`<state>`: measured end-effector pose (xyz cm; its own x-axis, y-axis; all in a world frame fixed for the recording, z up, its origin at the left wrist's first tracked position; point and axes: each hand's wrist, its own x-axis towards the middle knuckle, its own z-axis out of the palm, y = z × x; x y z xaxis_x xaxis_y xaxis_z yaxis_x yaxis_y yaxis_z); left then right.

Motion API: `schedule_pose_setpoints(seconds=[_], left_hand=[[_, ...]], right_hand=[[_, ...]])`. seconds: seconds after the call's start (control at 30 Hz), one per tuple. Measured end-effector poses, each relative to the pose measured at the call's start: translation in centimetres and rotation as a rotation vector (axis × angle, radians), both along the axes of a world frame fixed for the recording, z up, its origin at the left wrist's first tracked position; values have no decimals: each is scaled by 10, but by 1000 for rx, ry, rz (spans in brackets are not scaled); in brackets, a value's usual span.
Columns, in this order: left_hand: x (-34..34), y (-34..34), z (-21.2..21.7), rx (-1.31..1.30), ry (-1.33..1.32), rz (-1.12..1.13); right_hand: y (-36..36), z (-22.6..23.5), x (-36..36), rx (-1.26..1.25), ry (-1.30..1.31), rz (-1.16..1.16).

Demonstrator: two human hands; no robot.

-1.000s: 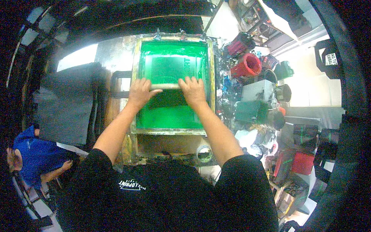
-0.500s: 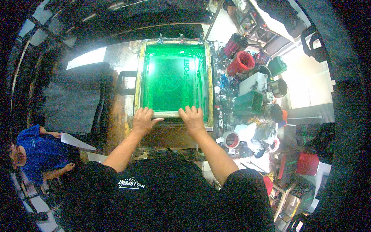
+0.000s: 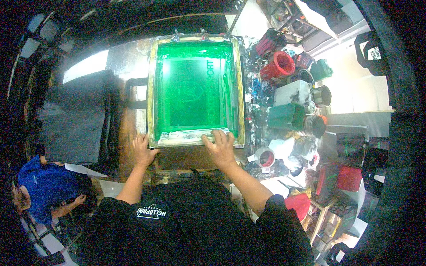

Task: The person screen prints a green logo onto black tote bags using a squeegee and a screen printing frame. They repeatedly pull the squeegee across the frame, lift the screen, and place the printed bags onto a drying rack.

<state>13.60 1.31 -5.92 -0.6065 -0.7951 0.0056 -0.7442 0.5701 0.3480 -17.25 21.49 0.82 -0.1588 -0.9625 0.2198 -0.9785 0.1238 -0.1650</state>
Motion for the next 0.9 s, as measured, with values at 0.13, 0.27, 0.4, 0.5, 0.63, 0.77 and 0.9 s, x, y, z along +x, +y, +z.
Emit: schedule_pose_setpoints(seconds=[0.13,0.27,0.4,0.5,0.63,0.77,0.9], left_hand=[[1,7,6,-82,146,37],[11,9,13,128,337,62],[-14,7,86,222,677,153],[-56,-11,171,92,858,158],[-99,-52,232,137,1071,163],[-111,-88,193,-73,970,182],[-86,-65,91,103,362,266]], right_hand=[[-4,15,2,62,24,-49],[-18,66,-1,13,-14,-68],[-41,129,-16,-82,21,-47],[-69,180,-36,-248,110,-57],[-135,256,-73,-437,262,-68],[-180,277,-91,-574,263,-43],[-185,289,-101,-556,263,-67]])
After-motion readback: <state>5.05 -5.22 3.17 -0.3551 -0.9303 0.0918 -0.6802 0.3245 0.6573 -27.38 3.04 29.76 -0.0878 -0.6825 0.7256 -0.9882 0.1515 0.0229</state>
